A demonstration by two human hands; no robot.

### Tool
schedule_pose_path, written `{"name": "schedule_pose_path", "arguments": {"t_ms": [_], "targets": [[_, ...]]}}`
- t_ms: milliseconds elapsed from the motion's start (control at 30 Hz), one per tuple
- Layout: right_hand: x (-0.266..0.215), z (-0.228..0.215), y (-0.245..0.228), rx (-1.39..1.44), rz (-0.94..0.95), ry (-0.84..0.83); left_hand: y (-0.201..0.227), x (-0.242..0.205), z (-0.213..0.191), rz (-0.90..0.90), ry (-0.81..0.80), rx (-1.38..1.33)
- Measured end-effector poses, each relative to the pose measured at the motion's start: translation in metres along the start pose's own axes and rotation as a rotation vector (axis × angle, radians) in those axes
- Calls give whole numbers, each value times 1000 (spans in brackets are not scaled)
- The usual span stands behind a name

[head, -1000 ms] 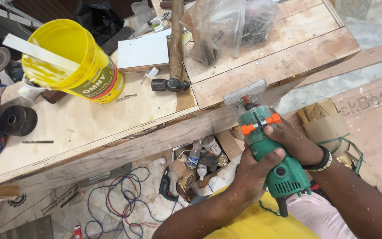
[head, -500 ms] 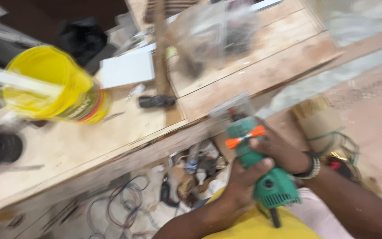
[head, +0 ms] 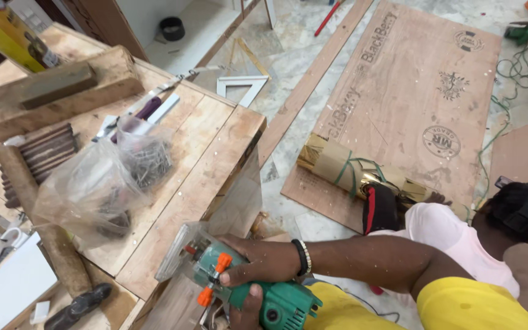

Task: The person uses a handheld electric router to smooth and shape the edge of a wooden board. They adjust the tool's depth settings before running it along the wood's edge, creating a finished profile.

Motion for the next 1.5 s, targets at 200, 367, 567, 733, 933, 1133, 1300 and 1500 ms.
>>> {"name": "schedule_pose_path", "arguments": {"t_ms": [200,367,567,733,933,1133,1300,1500], "targets": [[1,6,13,75,96,-23,52,10,6,97,-1,24],[2,10,7,30,23,-11,59,12,2,126,13,24],[1,13,6,97,58,-13,61,11,-6,139,36,37],[3,14,6,52,36,-20,63,12,-5,144,34,43],[2,15,11,43,85,-14,64,7,-7,140,40,52],[6,20,7,100,40,-33,65,3,-8,137,35,50],[5,22,6,65,21,-26,62,3,-8,134,24,39],[6,22,13,39,31,-22,67,1,-11,136,26,45]]}}
Point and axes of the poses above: each hand's wrist, its own x-axis towards the middle knuckle, its own z-axis out of the palm, y = z × x, the point moved 7 cm from there along x, towards the middle knuckle, and after that the axes turned 10 degrees about -z, right-handed, at the moved point
